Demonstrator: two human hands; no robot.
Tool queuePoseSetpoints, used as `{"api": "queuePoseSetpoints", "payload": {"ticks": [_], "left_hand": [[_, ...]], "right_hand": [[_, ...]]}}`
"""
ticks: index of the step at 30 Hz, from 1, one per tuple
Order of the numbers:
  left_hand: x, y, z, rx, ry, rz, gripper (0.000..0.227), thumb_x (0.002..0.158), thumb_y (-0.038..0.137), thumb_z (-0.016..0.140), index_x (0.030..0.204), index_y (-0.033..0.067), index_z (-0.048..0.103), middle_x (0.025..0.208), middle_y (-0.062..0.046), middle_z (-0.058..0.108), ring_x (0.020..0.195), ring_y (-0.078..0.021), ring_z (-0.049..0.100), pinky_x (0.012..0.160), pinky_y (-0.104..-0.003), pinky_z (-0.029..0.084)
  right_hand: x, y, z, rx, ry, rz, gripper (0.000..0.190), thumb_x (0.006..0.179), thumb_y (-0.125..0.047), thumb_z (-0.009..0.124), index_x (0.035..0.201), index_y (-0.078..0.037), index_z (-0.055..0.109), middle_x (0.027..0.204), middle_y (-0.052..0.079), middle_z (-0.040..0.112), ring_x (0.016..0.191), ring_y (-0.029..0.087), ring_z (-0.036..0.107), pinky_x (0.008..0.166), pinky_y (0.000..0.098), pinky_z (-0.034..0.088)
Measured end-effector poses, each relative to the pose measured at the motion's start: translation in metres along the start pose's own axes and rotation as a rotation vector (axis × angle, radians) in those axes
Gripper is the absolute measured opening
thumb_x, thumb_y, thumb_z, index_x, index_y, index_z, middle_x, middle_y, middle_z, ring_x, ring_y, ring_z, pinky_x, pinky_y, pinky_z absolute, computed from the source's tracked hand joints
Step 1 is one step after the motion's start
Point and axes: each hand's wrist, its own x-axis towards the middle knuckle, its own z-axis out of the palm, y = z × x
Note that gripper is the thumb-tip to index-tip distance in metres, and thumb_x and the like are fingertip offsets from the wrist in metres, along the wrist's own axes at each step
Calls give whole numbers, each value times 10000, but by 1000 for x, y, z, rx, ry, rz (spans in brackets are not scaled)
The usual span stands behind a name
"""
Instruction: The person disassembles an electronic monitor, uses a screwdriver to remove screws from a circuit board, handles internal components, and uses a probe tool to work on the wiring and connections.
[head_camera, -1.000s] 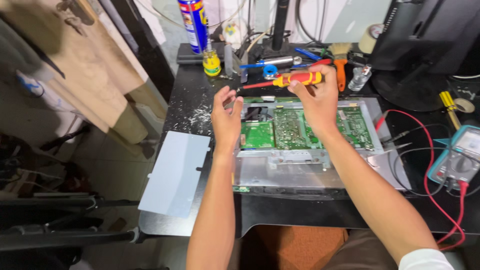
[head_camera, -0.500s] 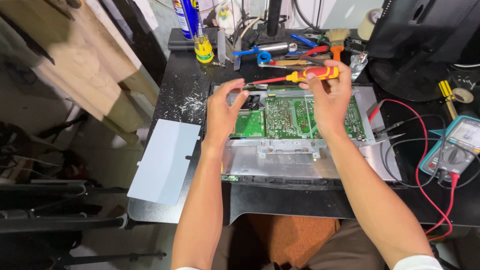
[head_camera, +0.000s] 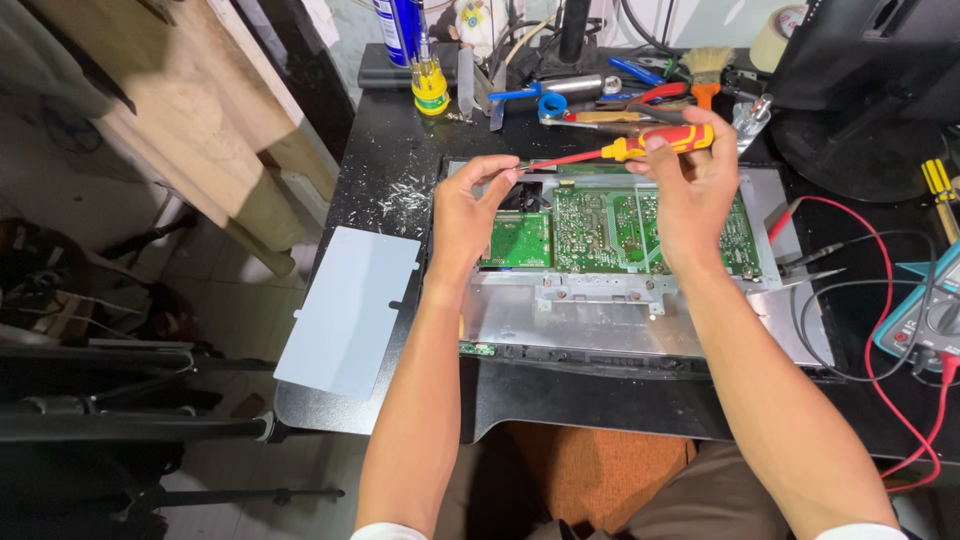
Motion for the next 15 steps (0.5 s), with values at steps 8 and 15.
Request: {"api": "queuePoseSetpoints", "payload": {"ticks": [8, 15], "left_hand": [[1, -2, -1, -146, -93, -60, 190, 977, 98, 700, 1136, 2, 742, 1035, -90, 802, 1003, -128, 750, 936, -268, 558], [5, -4, -12, -153, -76, -65, 189, 992, 120, 694, 1142, 11, 733, 1028, -79, 797, 1002, -128, 751, 930, -267, 559]], "right_hand": [[2, 3, -4, 23, 24, 40, 498, 1090, -60, 652, 1505, 17, 387, 1261, 173, 668, 1072, 210, 715, 908, 376, 660], [-1, -2, 0, -23, -40, -21, 545, 1116, -62, 638, 1568, 4, 341, 1284, 172, 666, 1125, 215, 702, 939, 377, 653]]}}
